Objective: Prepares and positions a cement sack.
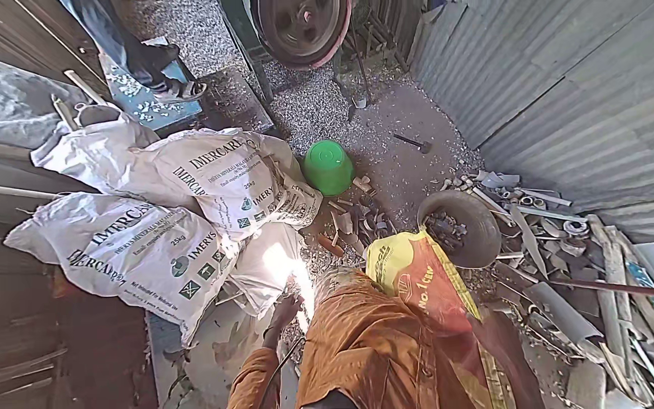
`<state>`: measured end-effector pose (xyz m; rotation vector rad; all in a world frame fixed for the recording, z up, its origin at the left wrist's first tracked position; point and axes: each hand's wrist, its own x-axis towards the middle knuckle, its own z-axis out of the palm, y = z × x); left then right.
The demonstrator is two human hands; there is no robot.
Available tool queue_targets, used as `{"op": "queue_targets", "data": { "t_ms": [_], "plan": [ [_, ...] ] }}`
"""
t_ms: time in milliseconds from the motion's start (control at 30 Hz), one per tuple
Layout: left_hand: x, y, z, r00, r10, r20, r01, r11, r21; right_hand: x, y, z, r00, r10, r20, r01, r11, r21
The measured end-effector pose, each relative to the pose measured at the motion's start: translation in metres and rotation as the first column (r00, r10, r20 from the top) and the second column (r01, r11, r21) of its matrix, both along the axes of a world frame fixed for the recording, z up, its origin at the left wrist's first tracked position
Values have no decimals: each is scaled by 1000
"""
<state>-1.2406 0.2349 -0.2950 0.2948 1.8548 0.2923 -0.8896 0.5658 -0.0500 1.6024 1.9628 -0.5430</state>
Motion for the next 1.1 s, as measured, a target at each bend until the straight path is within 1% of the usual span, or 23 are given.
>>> {"op": "queue_targets", "data": {
  "t_ms": [33, 67, 133, 233, 267, 300, 333, 367, 400, 467, 500, 567, 633, 700, 800, 867, 933, 1033, 1100],
  "plan": [
    [4, -1, 2, 999, 32, -15, -32, 999, 35, 9, 4, 4, 1000, -4, -22, 4, 1000, 23],
    [9, -4, 5, 997, 80, -22, -78, 994, 73, 17, 7, 14, 997, -16, -80, 21, 998, 63],
    [18, -9, 16, 991, 131, -11, -129, 986, 102, 28, 14, 48, 981, -34, -189, 62, 988, 144],
    [29, -14, 18, 996, 82, 36, -85, 994, 67, 34, 30, 101, 918, 77, -389, 64, 940, 335],
    [34, -18, 16, 997, 58, 41, -60, 997, 38, 29, 30, 112, 891, 144, -431, 47, 914, 403],
    [38, -21, 18, 998, 40, 50, -41, 999, 11, 22, 28, 114, 867, 198, -457, 35, 891, 453],
    [41, -20, 21, 998, 34, 60, -34, 999, -9, 13, 26, 111, 852, 211, -479, 33, 891, 452],
    [45, -20, 21, 997, 47, 65, -46, 999, -19, 6, 25, 101, 857, 182, -482, 36, 912, 409],
    [49, -21, 18, 996, 64, 65, -63, 998, -20, 3, 23, 84, 881, 138, -453, 42, 930, 364],
    [56, -26, 15, 995, 84, 58, -84, 996, -3, 4, 18, 45, 953, -10, -304, 87, 966, 242],
    [60, -28, 13, 995, 87, 57, -87, 996, 8, 8, 15, 27, 966, -55, -252, 110, 972, 208],
    [64, -30, 11, 995, 72, 64, -73, 997, 19, 15, 8, 0, 971, -89, -222, 138, 967, 213],
    [66, -34, 9, 996, 42, 85, -43, 999, 11, 18, -3, -13, 941, -106, -320, 203, 937, 285],
    [65, -35, 5, 994, 17, 110, -18, 1000, 8, 13, -3, -19, 889, -71, -453, 252, 900, 354],
    [59, -37, -5, 993, 39, 115, -40, 999, 8, -11, 3, -21, 817, 92, -570, 192, 888, 419],
    [50, -34, -10, 991, 72, 113, -74, 997, 18, -30, 5, -18, 779, 175, -602, 142, 886, 441],
    [39, -29, -12, 989, 101, 105, -107, 993, 47, -46, 8, -13, 723, 289, -628, 112, 848, 519],
    [21, -19, -4, 989, 129, 67, -135, 986, 100, -64, 18, 5, 660, 373, -653, 133, 797, 589],
    [12, -13, 3, 988, 149, 42, -153, 982, 107, -75, 27, 16, 623, 416, -662, 165, 758, 631]
  ]
}}
